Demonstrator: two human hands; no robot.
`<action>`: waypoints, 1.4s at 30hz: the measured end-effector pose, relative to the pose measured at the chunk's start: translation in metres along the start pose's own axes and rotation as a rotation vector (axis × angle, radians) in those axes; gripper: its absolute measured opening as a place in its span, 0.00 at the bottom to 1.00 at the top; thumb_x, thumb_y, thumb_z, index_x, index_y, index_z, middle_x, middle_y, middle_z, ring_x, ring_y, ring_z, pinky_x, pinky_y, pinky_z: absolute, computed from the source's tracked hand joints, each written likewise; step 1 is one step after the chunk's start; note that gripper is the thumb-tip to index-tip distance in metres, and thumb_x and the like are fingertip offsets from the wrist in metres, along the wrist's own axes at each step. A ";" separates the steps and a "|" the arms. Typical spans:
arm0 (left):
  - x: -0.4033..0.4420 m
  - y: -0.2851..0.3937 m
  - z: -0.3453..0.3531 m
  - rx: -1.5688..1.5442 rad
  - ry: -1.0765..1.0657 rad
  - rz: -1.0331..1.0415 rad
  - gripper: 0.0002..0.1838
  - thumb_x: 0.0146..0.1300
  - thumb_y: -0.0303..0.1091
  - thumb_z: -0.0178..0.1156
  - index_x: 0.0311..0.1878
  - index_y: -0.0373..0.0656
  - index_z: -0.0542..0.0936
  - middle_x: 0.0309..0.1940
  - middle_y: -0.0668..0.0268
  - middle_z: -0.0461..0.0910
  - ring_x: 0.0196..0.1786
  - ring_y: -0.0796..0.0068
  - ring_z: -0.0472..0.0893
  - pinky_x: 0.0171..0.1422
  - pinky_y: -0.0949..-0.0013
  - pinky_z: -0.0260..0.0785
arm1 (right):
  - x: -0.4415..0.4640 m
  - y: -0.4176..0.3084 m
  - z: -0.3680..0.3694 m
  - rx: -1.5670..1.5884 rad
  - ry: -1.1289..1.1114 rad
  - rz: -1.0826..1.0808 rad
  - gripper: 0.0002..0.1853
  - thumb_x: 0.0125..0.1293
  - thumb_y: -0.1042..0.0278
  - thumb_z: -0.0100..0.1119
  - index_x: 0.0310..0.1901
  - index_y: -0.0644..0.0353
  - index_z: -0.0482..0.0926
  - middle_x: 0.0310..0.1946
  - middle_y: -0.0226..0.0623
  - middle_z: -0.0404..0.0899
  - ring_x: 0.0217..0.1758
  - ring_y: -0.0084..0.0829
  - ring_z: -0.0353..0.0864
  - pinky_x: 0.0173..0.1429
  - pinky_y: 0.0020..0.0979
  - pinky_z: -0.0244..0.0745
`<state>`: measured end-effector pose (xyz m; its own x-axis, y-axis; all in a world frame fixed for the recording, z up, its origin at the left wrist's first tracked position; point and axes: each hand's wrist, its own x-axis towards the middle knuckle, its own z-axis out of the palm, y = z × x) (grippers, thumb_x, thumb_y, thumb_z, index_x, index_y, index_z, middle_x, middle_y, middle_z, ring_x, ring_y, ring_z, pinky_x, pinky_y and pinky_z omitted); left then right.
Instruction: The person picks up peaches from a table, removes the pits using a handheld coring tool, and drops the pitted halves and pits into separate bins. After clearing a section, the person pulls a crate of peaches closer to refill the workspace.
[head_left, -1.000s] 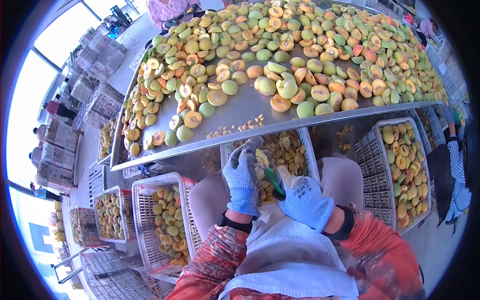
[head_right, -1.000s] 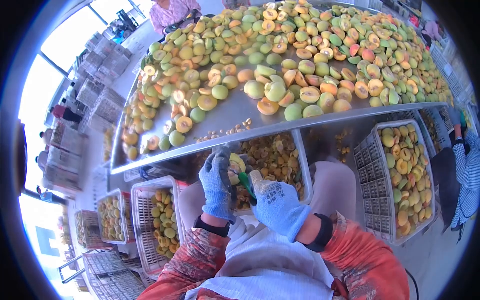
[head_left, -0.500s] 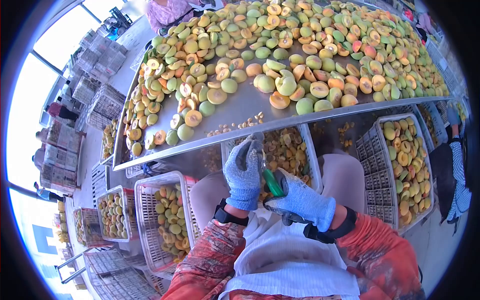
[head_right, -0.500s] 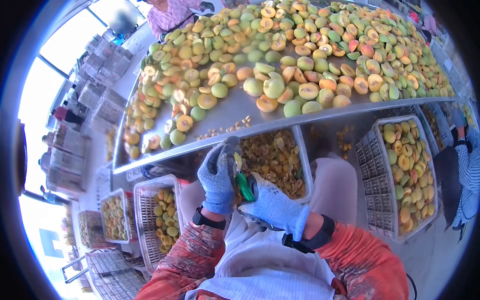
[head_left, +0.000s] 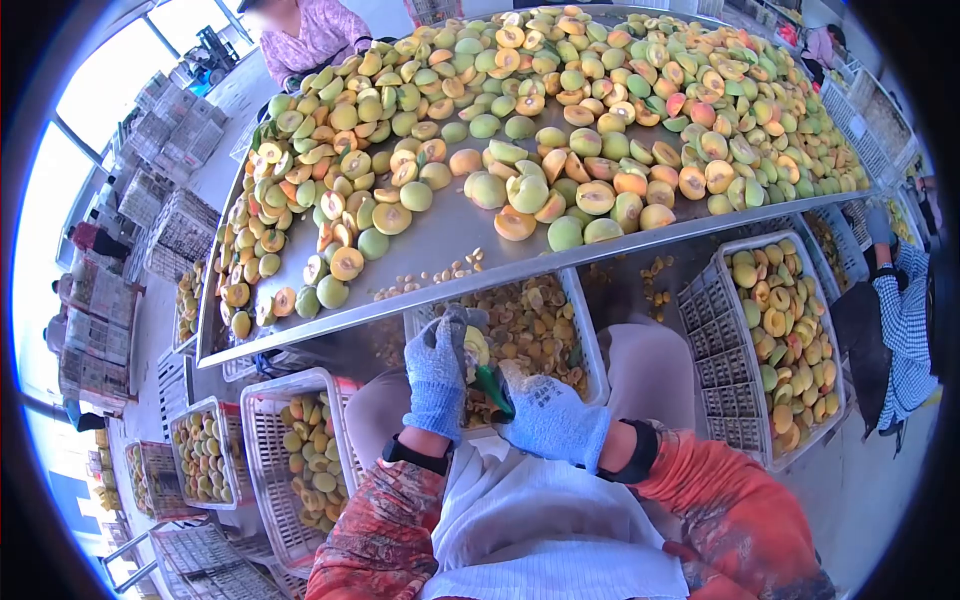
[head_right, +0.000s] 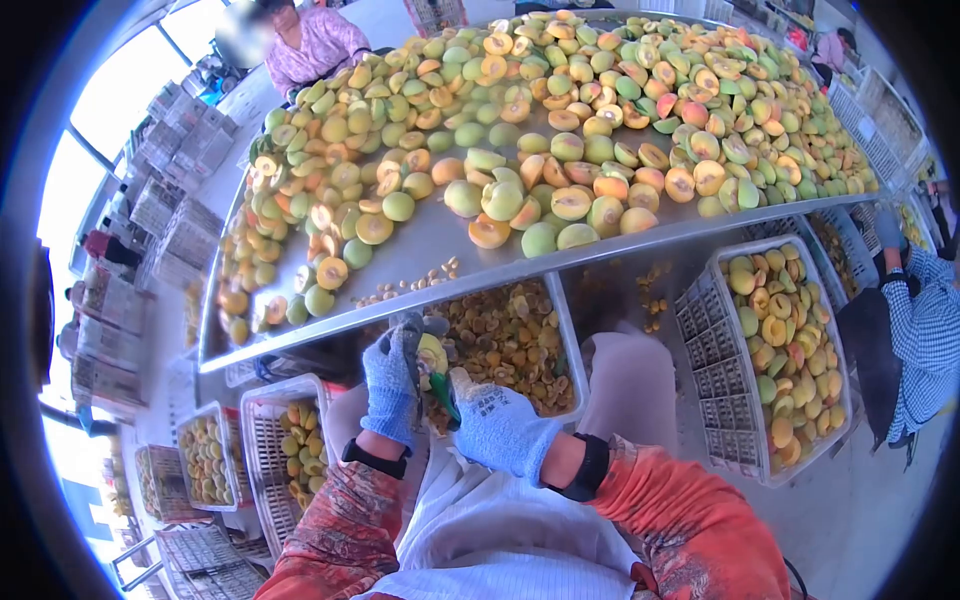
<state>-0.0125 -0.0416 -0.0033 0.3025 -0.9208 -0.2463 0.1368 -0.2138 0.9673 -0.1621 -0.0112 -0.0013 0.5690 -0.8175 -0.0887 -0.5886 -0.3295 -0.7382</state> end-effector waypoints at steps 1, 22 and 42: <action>-0.002 -0.004 0.000 0.011 0.015 0.050 0.12 0.65 0.32 0.53 0.44 0.34 0.80 0.32 0.65 0.82 0.30 0.83 0.75 0.34 0.78 0.68 | 0.001 0.002 0.000 0.099 0.009 -0.022 0.26 0.50 0.65 0.62 0.49 0.69 0.66 0.34 0.55 0.75 0.35 0.48 0.79 0.40 0.40 0.74; 0.018 0.033 0.002 -0.099 -0.402 -0.284 0.17 0.60 0.36 0.55 0.41 0.29 0.78 0.31 0.57 0.81 0.31 0.69 0.81 0.34 0.72 0.75 | 0.015 0.010 -0.040 1.408 -0.493 0.266 0.31 0.51 0.72 0.65 0.58 0.63 0.66 0.29 0.30 0.74 0.13 0.18 0.68 0.14 0.19 0.61; 0.040 -0.020 -0.022 -0.580 -0.146 -0.134 0.23 0.65 0.43 0.50 0.57 0.36 0.70 0.49 0.55 0.75 0.51 0.61 0.76 0.53 0.56 0.74 | 0.027 0.066 0.006 0.457 0.189 0.314 0.09 0.65 0.63 0.53 0.40 0.59 0.72 0.26 0.30 0.76 0.23 0.24 0.74 0.26 0.27 0.70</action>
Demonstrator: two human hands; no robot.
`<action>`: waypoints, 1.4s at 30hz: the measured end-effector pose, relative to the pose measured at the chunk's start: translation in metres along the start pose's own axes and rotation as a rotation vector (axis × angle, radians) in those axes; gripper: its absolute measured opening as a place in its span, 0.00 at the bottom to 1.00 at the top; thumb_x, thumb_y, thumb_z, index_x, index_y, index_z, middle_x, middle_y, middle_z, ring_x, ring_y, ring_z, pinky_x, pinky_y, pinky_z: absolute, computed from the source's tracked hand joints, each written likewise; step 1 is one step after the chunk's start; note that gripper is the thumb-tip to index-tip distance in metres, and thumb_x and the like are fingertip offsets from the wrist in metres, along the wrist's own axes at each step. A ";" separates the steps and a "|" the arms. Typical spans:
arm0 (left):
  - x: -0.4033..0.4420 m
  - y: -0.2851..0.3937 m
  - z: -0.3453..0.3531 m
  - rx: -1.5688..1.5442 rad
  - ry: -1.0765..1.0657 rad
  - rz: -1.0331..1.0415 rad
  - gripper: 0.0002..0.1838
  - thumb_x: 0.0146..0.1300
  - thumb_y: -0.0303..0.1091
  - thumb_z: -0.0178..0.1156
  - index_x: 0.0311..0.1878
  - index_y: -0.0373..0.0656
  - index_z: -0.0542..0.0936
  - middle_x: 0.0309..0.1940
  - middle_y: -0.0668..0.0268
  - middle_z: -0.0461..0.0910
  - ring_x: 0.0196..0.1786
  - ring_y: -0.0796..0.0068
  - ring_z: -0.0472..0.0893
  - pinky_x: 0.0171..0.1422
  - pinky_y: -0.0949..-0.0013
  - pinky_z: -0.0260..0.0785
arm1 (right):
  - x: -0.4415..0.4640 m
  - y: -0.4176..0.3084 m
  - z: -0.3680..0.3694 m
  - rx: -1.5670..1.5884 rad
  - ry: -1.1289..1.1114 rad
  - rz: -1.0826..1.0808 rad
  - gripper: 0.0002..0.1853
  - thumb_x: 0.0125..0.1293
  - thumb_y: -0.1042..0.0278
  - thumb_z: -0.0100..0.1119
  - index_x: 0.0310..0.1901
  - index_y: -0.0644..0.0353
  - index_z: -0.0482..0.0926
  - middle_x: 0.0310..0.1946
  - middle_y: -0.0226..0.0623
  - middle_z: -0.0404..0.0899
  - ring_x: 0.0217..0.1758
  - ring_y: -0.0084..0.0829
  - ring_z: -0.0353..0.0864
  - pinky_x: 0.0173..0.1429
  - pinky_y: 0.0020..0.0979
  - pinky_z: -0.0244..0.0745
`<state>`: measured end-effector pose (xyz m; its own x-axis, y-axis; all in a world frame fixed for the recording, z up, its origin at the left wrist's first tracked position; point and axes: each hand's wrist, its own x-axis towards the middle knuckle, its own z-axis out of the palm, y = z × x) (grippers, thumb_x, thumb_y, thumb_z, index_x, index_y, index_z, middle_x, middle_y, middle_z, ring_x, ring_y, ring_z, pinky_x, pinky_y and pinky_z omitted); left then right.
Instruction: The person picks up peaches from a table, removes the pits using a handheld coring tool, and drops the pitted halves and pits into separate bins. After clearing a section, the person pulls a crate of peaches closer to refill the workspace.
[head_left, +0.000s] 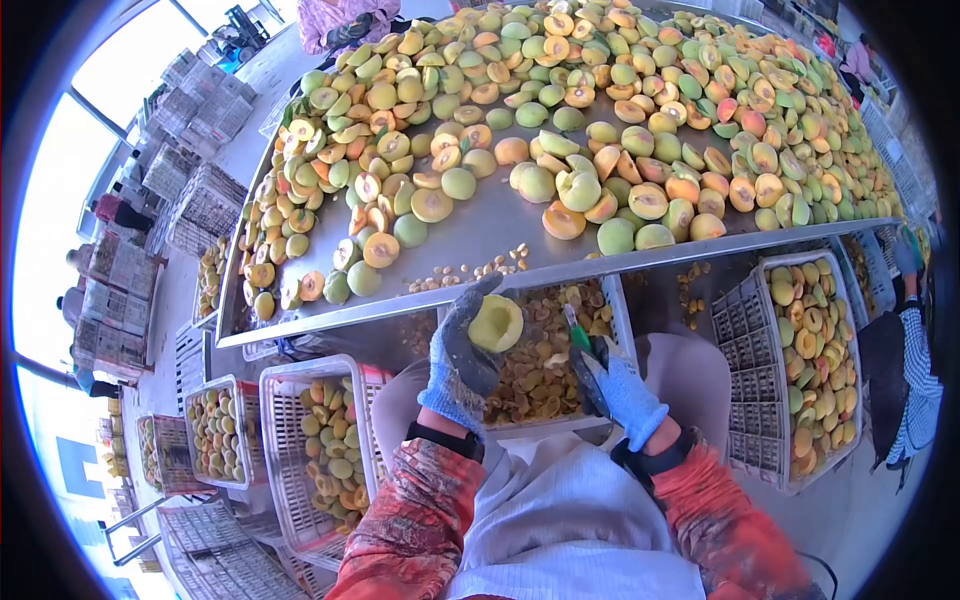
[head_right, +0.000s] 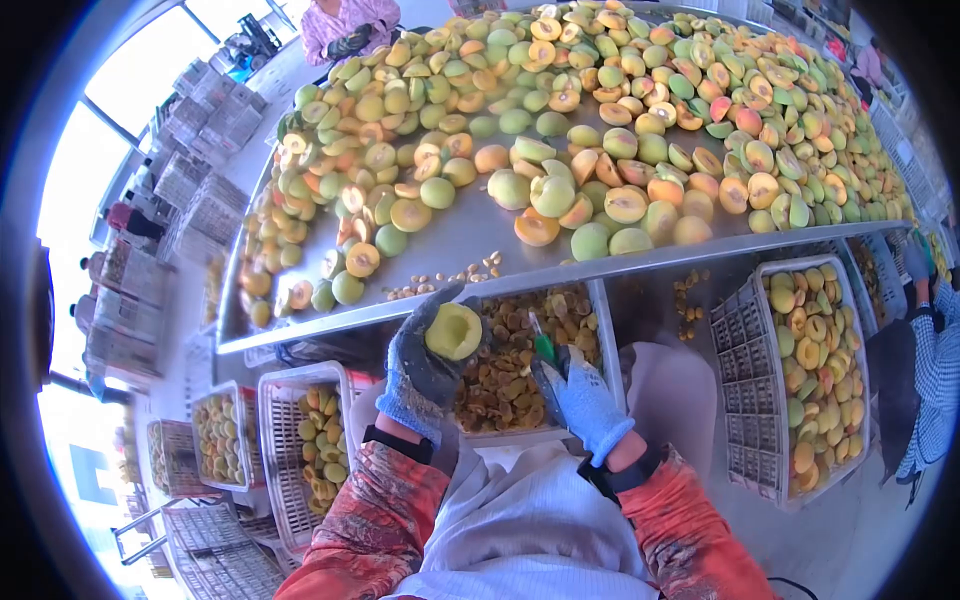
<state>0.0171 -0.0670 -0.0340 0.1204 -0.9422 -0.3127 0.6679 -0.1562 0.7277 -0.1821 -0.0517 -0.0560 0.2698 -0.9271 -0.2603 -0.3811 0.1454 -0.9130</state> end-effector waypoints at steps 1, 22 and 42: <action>-0.008 -0.004 0.000 0.022 -0.048 0.019 0.24 0.63 0.40 0.50 0.58 0.36 0.68 0.50 0.55 0.74 0.52 0.61 0.76 0.54 0.57 0.73 | -0.015 -0.023 -0.002 0.357 -0.026 0.184 0.09 0.64 0.65 0.56 0.41 0.59 0.72 0.28 0.29 0.75 0.24 0.24 0.73 0.30 0.28 0.70; -0.019 -0.024 0.003 -0.152 -0.260 -0.219 0.17 0.64 0.35 0.49 0.48 0.33 0.75 0.44 0.51 0.78 0.48 0.58 0.78 0.55 0.57 0.73 | -0.045 -0.020 0.020 -0.351 0.140 -0.325 0.16 0.52 0.64 0.63 0.40 0.59 0.70 0.24 0.44 0.77 0.28 0.46 0.79 0.31 0.40 0.73; -0.036 0.018 0.012 -0.193 0.046 0.046 0.14 0.63 0.36 0.51 0.44 0.36 0.76 0.38 0.56 0.79 0.40 0.61 0.80 0.46 0.60 0.76 | -0.051 -0.042 0.020 -0.189 0.038 -0.320 0.18 0.54 0.67 0.61 0.46 0.62 0.70 0.30 0.43 0.78 0.31 0.44 0.80 0.33 0.40 0.73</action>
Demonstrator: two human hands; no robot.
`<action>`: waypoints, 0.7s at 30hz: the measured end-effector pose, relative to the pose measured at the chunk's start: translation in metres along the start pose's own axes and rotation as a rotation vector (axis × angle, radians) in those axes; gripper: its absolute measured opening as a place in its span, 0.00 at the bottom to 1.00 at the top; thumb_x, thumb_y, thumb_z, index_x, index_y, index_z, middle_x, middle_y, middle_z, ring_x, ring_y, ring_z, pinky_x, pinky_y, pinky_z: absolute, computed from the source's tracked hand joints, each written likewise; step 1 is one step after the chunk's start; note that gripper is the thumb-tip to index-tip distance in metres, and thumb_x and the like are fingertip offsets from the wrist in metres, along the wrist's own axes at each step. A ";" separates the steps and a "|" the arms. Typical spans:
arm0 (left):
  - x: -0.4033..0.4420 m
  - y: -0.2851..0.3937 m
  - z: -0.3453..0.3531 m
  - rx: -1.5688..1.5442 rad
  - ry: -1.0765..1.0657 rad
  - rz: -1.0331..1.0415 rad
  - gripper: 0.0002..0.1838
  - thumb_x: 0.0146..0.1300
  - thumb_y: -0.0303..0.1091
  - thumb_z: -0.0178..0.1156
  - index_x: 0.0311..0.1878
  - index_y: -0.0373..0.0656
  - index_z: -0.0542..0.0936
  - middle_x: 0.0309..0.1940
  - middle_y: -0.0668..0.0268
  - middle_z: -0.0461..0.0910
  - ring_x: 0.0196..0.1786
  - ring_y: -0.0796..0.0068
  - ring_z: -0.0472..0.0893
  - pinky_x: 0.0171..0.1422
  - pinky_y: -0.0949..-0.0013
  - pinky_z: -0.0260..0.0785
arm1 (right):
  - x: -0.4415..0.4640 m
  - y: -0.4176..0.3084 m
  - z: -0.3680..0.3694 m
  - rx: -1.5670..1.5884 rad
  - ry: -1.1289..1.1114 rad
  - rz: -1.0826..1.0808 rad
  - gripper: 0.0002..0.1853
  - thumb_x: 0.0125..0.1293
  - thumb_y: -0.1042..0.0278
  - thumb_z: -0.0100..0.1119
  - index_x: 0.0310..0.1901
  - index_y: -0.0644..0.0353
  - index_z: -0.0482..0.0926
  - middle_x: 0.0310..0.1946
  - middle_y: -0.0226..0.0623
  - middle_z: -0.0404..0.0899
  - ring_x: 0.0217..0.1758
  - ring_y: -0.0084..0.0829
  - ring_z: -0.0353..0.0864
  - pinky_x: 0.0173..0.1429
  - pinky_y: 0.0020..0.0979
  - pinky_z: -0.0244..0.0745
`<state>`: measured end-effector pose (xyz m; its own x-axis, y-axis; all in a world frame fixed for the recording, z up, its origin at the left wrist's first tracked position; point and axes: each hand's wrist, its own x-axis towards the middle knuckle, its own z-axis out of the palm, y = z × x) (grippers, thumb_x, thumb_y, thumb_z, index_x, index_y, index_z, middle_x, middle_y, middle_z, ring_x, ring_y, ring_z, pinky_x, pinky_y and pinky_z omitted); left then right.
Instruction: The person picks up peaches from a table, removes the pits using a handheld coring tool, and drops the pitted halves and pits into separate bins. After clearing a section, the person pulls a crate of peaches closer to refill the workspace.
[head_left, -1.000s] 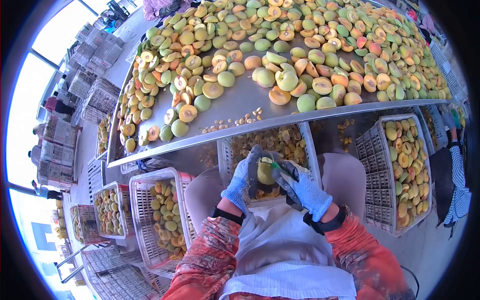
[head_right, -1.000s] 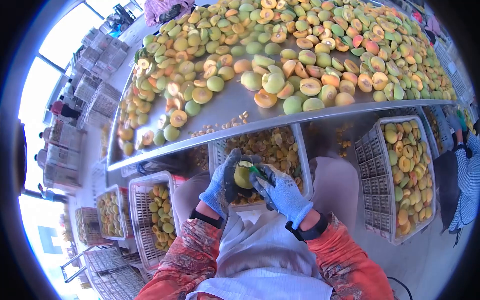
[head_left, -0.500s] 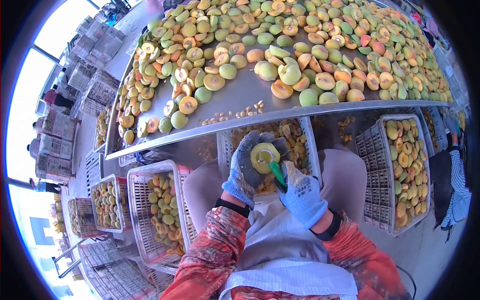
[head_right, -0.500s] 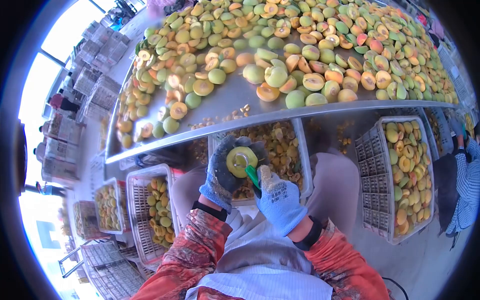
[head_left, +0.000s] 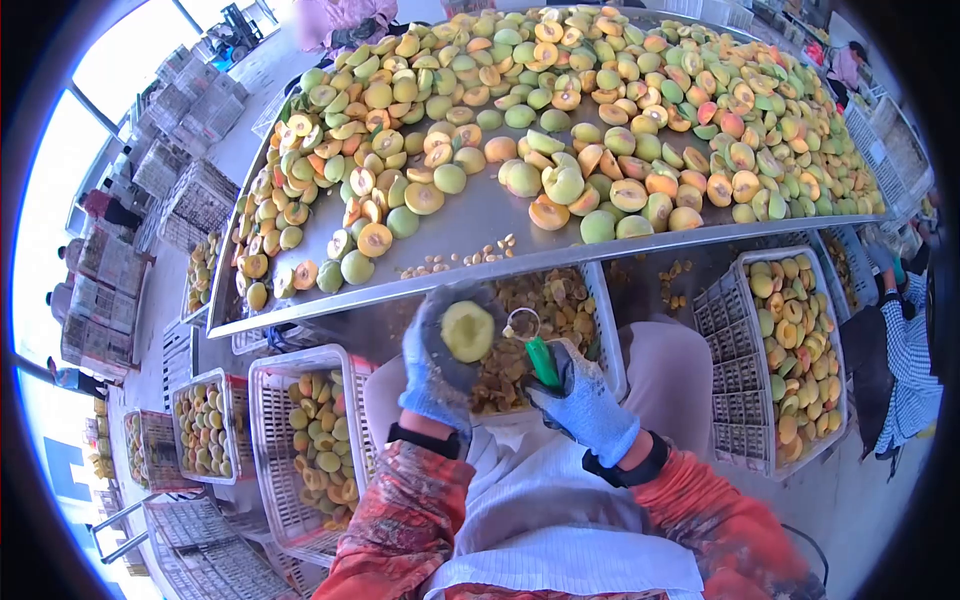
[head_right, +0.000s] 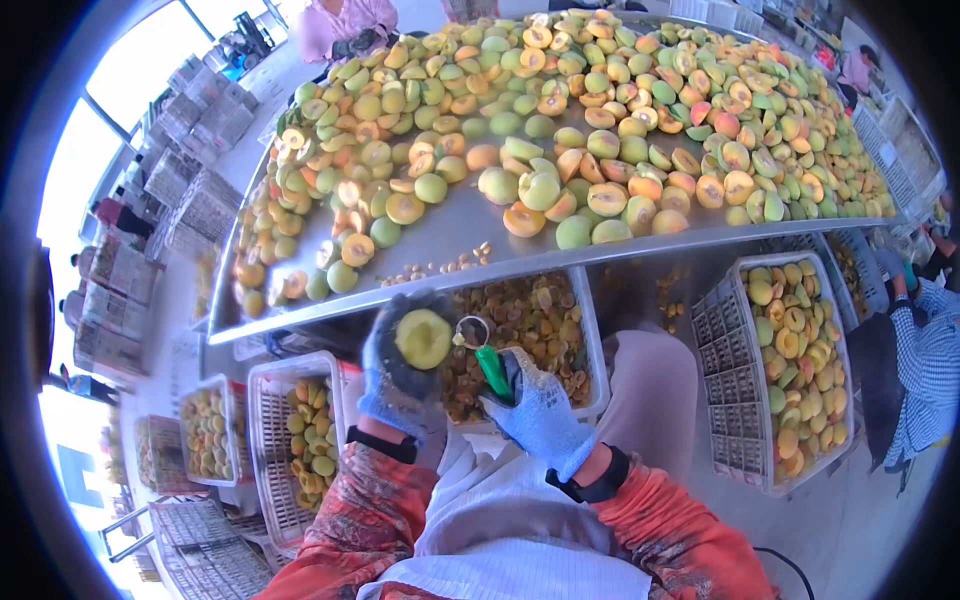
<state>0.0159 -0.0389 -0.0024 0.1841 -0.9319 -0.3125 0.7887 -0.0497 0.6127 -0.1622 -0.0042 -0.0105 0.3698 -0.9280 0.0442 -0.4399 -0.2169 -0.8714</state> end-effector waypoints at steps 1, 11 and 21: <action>-0.011 0.019 -0.012 0.478 0.033 0.315 0.13 0.62 0.36 0.53 0.40 0.35 0.77 0.35 0.57 0.80 0.39 0.61 0.81 0.45 0.59 0.75 | 0.002 0.009 -0.001 0.119 0.061 -0.017 0.18 0.53 0.66 0.63 0.44 0.61 0.70 0.30 0.43 0.79 0.33 0.45 0.80 0.35 0.40 0.73; -0.026 0.183 -0.175 1.004 0.579 0.553 0.16 0.57 0.18 0.57 0.50 0.34 0.75 0.44 0.62 0.78 0.43 0.76 0.77 0.48 0.75 0.71 | -0.006 0.058 -0.005 0.506 -0.111 0.349 0.16 0.57 0.64 0.63 0.43 0.60 0.70 0.21 0.38 0.74 0.17 0.30 0.74 0.24 0.31 0.69; 0.177 -0.015 0.054 1.641 0.037 0.236 0.21 0.53 0.42 0.64 0.46 0.37 0.78 0.32 0.60 0.82 0.29 0.69 0.80 0.34 0.69 0.71 | -0.001 0.101 -0.007 0.462 0.017 0.436 0.21 0.58 0.55 0.62 0.47 0.59 0.71 0.16 0.34 0.72 0.14 0.25 0.70 0.23 0.30 0.68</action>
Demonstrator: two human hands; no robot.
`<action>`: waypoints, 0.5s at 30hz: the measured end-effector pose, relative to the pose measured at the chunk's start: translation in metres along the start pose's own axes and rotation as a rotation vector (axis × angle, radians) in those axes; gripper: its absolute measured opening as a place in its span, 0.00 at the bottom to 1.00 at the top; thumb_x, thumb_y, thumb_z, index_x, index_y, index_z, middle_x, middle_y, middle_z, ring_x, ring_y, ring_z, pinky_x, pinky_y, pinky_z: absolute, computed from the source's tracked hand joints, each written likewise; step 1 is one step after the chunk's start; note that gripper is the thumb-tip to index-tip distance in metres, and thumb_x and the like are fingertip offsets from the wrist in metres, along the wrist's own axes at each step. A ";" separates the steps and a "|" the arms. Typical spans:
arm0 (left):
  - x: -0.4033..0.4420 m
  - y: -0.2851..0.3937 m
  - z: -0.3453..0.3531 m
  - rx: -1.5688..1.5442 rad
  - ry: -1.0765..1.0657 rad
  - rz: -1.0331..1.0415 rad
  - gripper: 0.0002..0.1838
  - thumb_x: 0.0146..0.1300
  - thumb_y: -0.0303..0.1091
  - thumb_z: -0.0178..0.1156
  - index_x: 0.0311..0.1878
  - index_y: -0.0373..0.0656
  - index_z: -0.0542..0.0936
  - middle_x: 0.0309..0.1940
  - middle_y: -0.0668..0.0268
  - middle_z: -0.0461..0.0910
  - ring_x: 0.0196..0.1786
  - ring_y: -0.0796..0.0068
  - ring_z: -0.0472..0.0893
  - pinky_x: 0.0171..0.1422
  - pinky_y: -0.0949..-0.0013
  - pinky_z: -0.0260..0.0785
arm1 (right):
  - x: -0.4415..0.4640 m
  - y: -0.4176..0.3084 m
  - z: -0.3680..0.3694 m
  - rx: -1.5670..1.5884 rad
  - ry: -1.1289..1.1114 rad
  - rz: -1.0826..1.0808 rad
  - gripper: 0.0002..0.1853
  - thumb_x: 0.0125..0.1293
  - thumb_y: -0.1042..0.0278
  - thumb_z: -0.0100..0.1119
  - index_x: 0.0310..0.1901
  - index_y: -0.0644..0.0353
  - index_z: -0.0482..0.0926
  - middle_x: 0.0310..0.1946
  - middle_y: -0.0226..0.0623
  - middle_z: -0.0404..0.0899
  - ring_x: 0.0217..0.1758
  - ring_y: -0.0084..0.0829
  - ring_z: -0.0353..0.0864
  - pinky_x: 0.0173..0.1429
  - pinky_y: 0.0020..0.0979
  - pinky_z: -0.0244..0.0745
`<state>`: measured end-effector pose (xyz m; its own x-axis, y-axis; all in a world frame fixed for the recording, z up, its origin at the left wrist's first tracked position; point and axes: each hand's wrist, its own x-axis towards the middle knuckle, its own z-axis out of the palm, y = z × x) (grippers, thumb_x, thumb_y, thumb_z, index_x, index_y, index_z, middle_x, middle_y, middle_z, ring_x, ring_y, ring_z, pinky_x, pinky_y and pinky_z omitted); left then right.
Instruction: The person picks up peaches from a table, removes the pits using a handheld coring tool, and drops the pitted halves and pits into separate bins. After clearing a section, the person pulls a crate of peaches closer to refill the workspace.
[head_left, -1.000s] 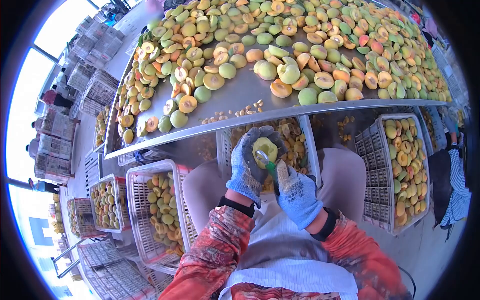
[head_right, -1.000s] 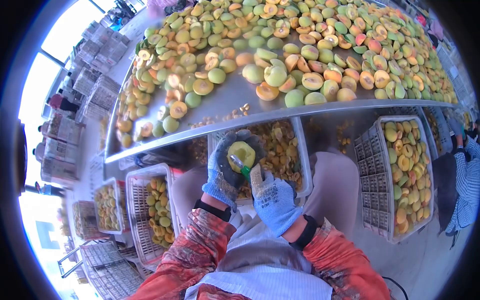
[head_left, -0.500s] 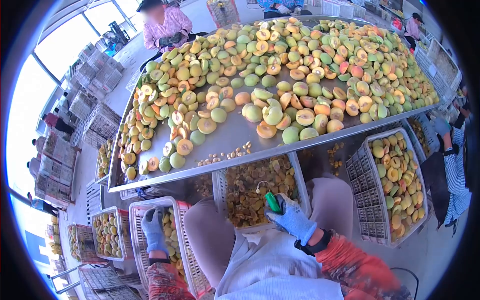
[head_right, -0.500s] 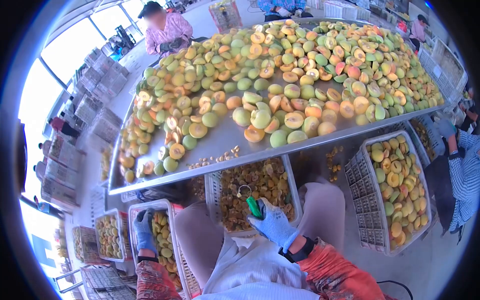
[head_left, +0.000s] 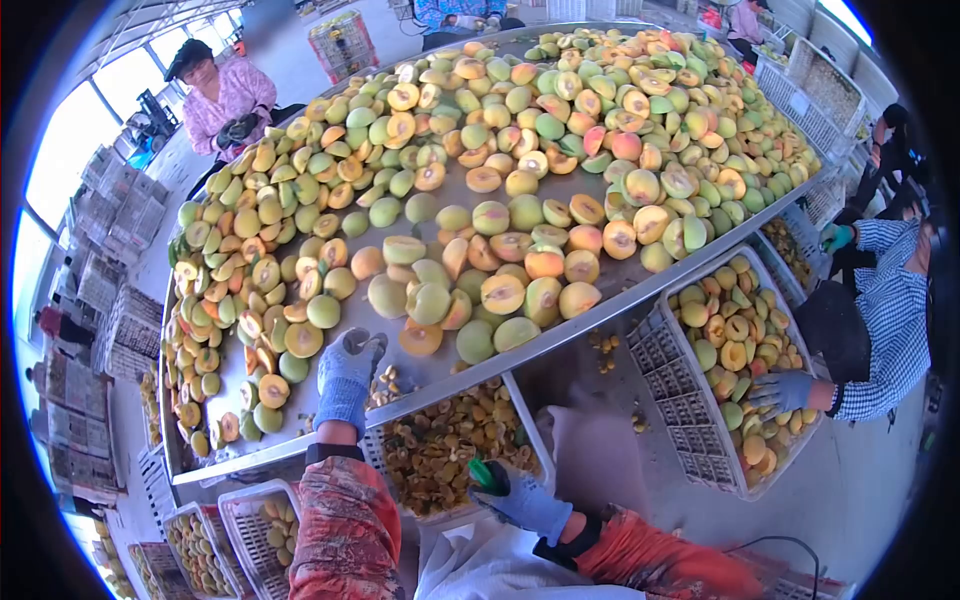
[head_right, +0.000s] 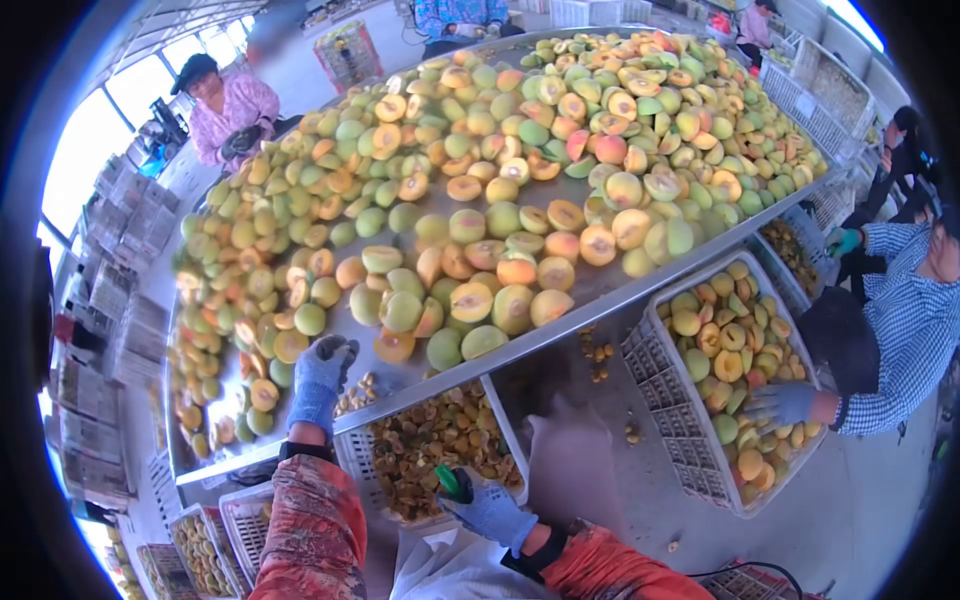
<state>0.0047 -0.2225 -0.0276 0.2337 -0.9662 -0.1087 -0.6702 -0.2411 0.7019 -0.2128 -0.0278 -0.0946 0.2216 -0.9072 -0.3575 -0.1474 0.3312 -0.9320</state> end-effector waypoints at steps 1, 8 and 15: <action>0.009 0.012 0.019 0.198 0.023 0.099 0.26 0.50 0.47 0.65 0.47 0.37 0.77 0.34 0.57 0.82 0.34 0.63 0.82 0.42 0.65 0.72 | 0.001 -0.004 -0.002 0.027 -0.038 0.069 0.22 0.58 0.53 0.62 0.48 0.59 0.70 0.17 0.35 0.73 0.14 0.26 0.71 0.24 0.30 0.69; 0.018 0.025 0.051 0.067 -0.421 0.156 0.29 0.43 0.44 0.69 0.48 0.38 0.77 0.40 0.52 0.80 0.45 0.58 0.80 0.51 0.63 0.70 | 0.010 0.007 0.003 -0.040 0.052 -0.052 0.26 0.57 0.52 0.62 0.52 0.59 0.69 0.29 0.46 0.79 0.27 0.45 0.80 0.34 0.38 0.74; -0.048 -0.001 -0.008 -0.716 -0.163 0.053 0.21 0.50 0.31 0.65 0.48 0.36 0.75 0.39 0.58 0.80 0.39 0.66 0.81 0.44 0.65 0.75 | -0.003 -0.007 -0.008 -0.320 0.118 -0.244 0.23 0.58 0.61 0.61 0.53 0.60 0.72 0.38 0.46 0.80 0.41 0.43 0.81 0.43 0.36 0.75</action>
<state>-0.0004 -0.1754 -0.0179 0.0683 -0.9897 -0.1258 -0.0400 -0.1288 0.9909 -0.2196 -0.0295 -0.0871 0.1779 -0.9788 -0.1018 -0.4003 0.0225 -0.9161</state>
